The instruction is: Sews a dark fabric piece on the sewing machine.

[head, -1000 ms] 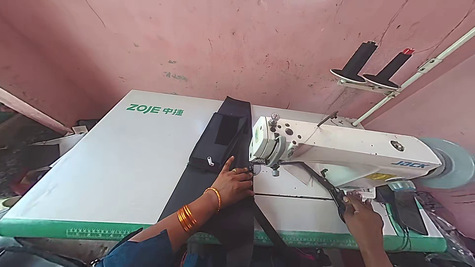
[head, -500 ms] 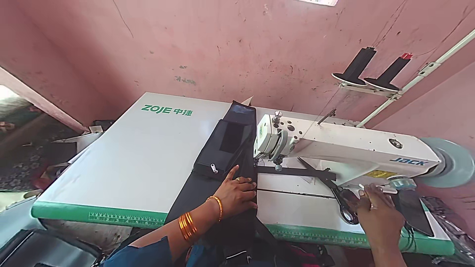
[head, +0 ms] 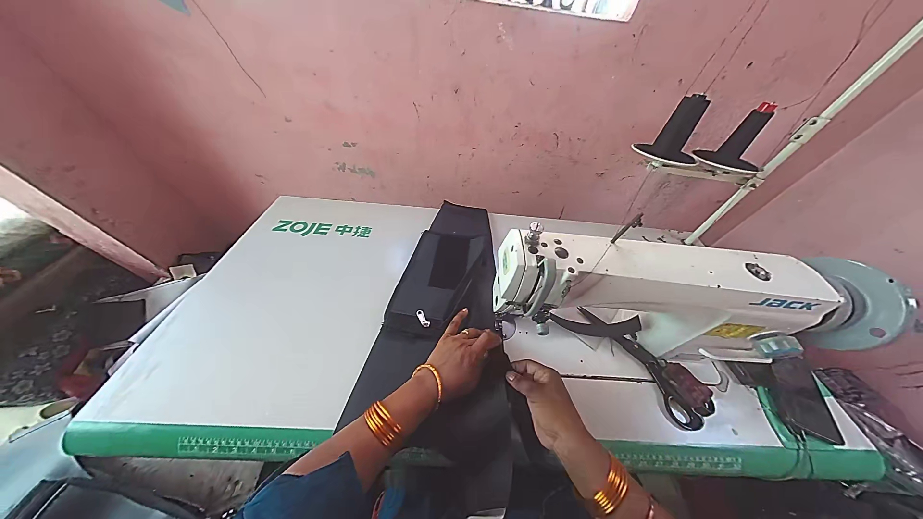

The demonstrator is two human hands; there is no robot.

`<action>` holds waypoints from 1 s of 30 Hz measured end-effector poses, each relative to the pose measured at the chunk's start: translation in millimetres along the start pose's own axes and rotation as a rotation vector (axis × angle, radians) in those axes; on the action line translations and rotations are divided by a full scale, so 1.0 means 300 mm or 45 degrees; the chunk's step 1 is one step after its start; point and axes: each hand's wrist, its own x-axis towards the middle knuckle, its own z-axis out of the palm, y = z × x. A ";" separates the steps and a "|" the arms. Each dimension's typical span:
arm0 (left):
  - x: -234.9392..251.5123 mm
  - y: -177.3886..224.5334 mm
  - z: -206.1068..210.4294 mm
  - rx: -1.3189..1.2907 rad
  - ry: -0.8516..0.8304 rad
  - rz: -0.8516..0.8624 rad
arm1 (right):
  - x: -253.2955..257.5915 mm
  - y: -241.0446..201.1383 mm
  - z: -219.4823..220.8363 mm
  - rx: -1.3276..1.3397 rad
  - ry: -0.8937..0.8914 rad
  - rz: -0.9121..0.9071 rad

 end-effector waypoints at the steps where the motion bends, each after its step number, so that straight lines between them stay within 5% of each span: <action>1: 0.000 0.005 -0.004 -0.029 -0.011 -0.035 | -0.025 0.001 0.002 0.236 0.010 0.162; 4: 0.006 0.009 -0.001 -0.019 0.000 -0.037 | -0.109 0.034 0.023 0.396 0.054 0.165; 9: 0.001 -0.022 0.036 0.071 0.118 0.172 | -0.166 0.132 0.066 -0.523 0.222 -0.688; 17: 0.092 -0.095 0.003 0.083 0.009 0.115 | -0.094 0.068 0.049 -0.841 0.149 -0.685; 24: 0.156 -0.120 -0.032 0.030 -0.139 -0.092 | -0.042 0.078 0.066 -0.686 0.224 -0.726; 30: 0.162 -0.112 -0.046 0.025 -0.227 -0.177 | -0.090 0.077 0.084 -0.995 0.191 -0.753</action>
